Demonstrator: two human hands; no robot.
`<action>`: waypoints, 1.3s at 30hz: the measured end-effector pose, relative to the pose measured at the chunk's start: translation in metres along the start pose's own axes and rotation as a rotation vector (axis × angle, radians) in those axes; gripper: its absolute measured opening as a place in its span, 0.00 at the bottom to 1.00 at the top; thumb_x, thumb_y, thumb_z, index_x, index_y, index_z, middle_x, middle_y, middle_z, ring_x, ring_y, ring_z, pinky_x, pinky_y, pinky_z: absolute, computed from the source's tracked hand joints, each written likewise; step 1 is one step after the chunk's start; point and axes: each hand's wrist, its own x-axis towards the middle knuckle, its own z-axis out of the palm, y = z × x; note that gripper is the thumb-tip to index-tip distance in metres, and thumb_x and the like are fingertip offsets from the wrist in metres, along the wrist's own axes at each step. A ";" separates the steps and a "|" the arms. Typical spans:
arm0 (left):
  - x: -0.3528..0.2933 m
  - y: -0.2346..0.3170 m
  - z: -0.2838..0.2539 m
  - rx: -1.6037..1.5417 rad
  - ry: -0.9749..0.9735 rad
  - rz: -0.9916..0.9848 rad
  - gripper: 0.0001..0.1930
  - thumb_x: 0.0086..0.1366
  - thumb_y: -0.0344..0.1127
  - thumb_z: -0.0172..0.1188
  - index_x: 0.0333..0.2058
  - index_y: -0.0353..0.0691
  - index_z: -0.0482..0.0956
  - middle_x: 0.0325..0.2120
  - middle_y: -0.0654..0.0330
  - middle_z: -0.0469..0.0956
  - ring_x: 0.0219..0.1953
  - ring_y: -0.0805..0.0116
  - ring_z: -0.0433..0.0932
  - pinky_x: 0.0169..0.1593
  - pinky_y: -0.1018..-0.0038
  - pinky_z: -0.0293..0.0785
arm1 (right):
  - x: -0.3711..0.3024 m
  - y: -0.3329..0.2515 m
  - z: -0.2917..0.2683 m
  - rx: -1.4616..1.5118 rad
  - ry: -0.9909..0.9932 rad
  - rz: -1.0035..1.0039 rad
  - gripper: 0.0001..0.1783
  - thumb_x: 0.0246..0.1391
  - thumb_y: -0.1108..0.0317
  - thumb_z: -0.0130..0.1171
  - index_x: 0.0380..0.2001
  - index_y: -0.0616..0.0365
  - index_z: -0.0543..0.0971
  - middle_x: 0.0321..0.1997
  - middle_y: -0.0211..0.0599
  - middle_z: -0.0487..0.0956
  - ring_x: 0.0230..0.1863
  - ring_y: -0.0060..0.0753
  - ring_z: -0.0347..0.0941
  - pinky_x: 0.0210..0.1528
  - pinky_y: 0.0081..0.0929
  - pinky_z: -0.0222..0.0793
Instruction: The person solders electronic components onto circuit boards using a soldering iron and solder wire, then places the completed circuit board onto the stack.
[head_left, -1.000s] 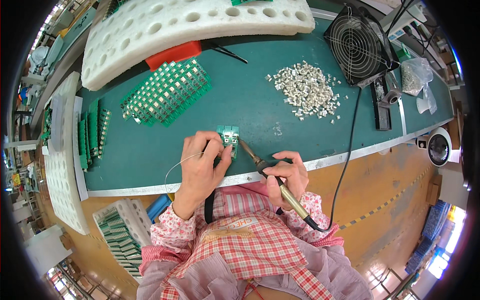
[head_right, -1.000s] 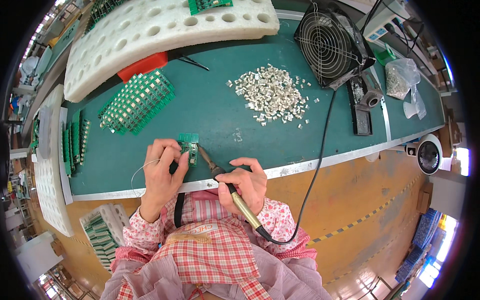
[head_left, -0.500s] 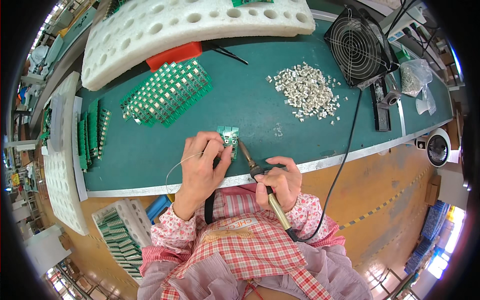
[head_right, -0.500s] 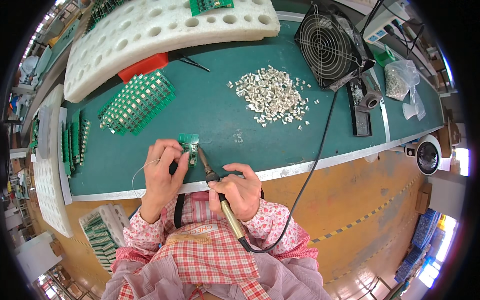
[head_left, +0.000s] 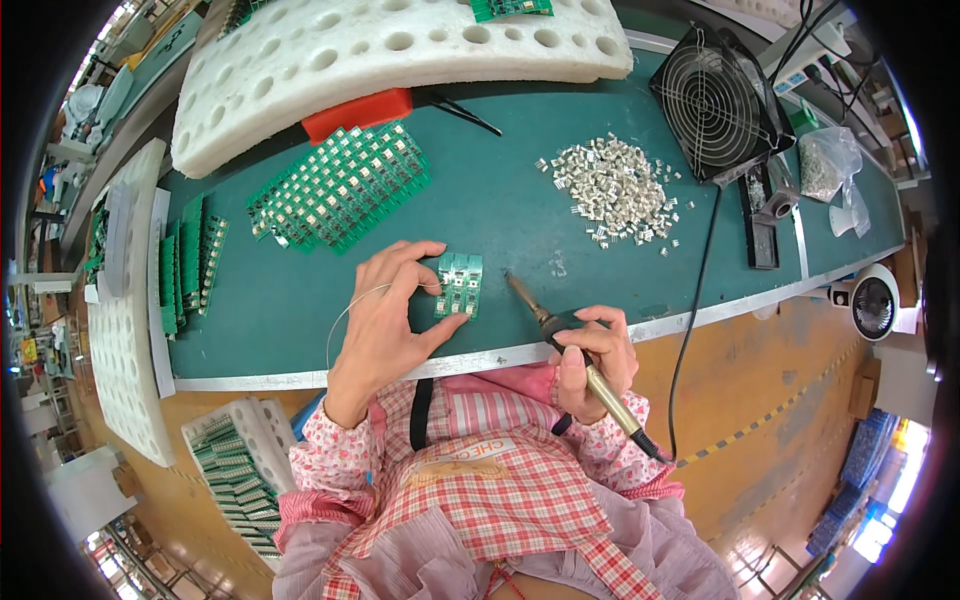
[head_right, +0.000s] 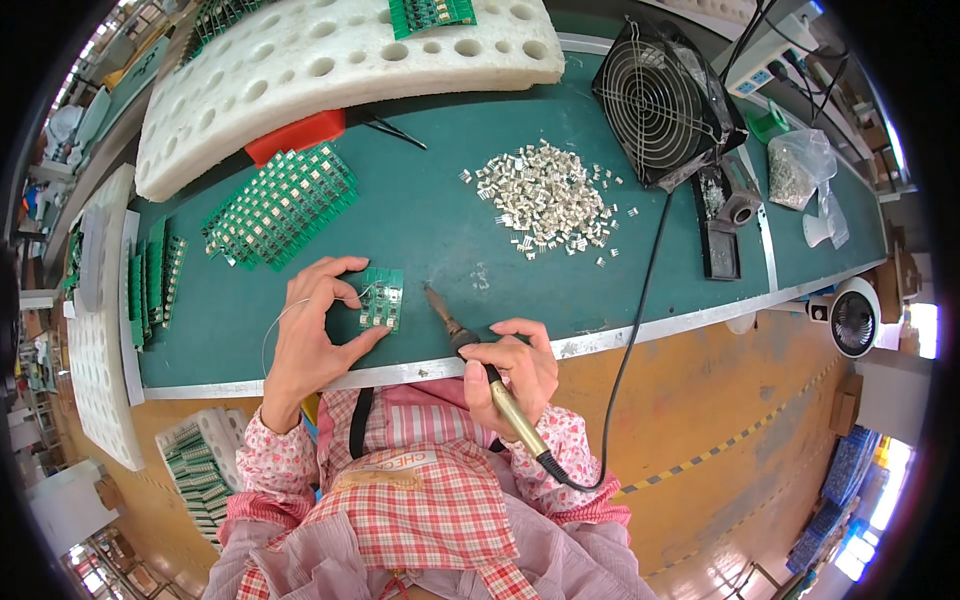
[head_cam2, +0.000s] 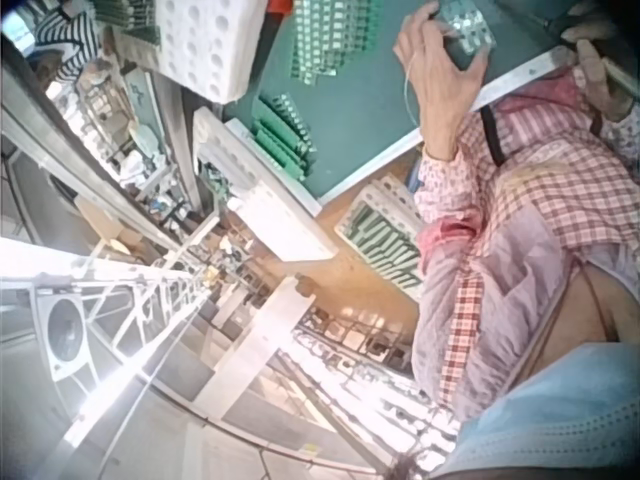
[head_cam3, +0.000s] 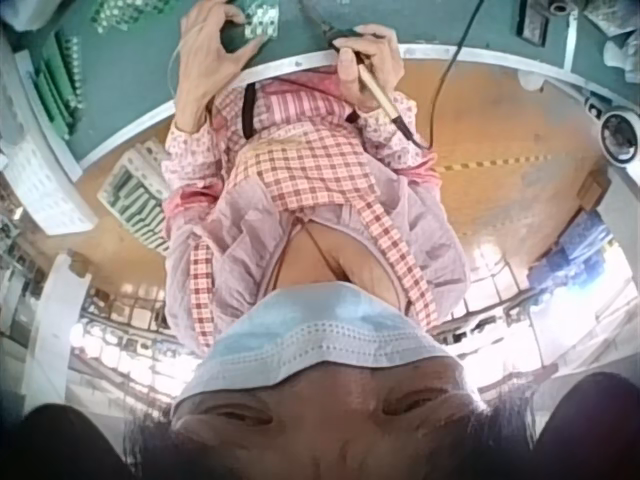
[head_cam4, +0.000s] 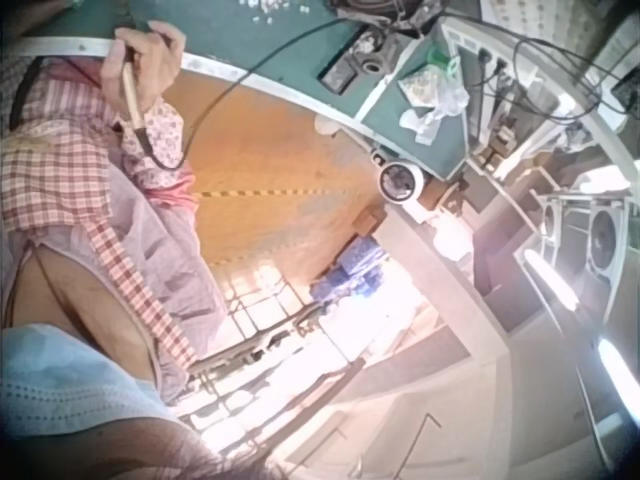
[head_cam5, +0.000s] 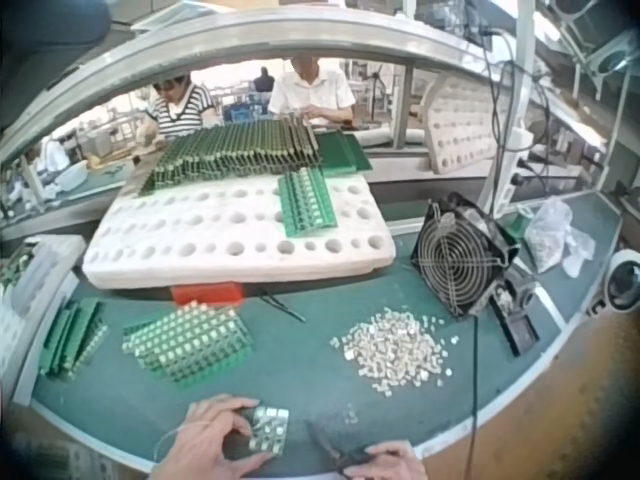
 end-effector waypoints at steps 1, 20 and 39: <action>0.000 0.000 0.002 0.010 0.004 -0.003 0.22 0.42 0.31 0.78 0.31 0.42 0.70 0.52 0.57 0.76 0.55 0.51 0.72 0.56 0.60 0.65 | 0.000 0.000 0.001 0.020 0.019 0.014 0.04 0.50 0.73 0.61 0.31 0.60 0.79 0.25 0.32 0.81 0.20 0.30 0.72 0.43 0.43 0.76; -0.010 0.010 0.018 0.072 0.143 -0.062 0.24 0.40 0.34 0.80 0.30 0.43 0.70 0.47 0.59 0.77 0.47 0.56 0.73 0.49 0.63 0.63 | 0.004 -0.005 0.011 0.009 -0.173 -0.073 0.06 0.47 0.78 0.61 0.30 0.59 0.76 0.19 0.29 0.78 0.17 0.27 0.72 0.46 0.42 0.76; -0.005 0.013 0.019 0.108 0.207 0.079 0.11 0.53 0.27 0.69 0.28 0.41 0.71 0.43 0.58 0.77 0.43 0.57 0.73 0.47 0.64 0.63 | -0.002 0.002 0.012 0.070 -0.027 -0.026 0.03 0.50 0.76 0.58 0.31 0.61 0.77 0.18 0.28 0.75 0.16 0.26 0.69 0.45 0.45 0.76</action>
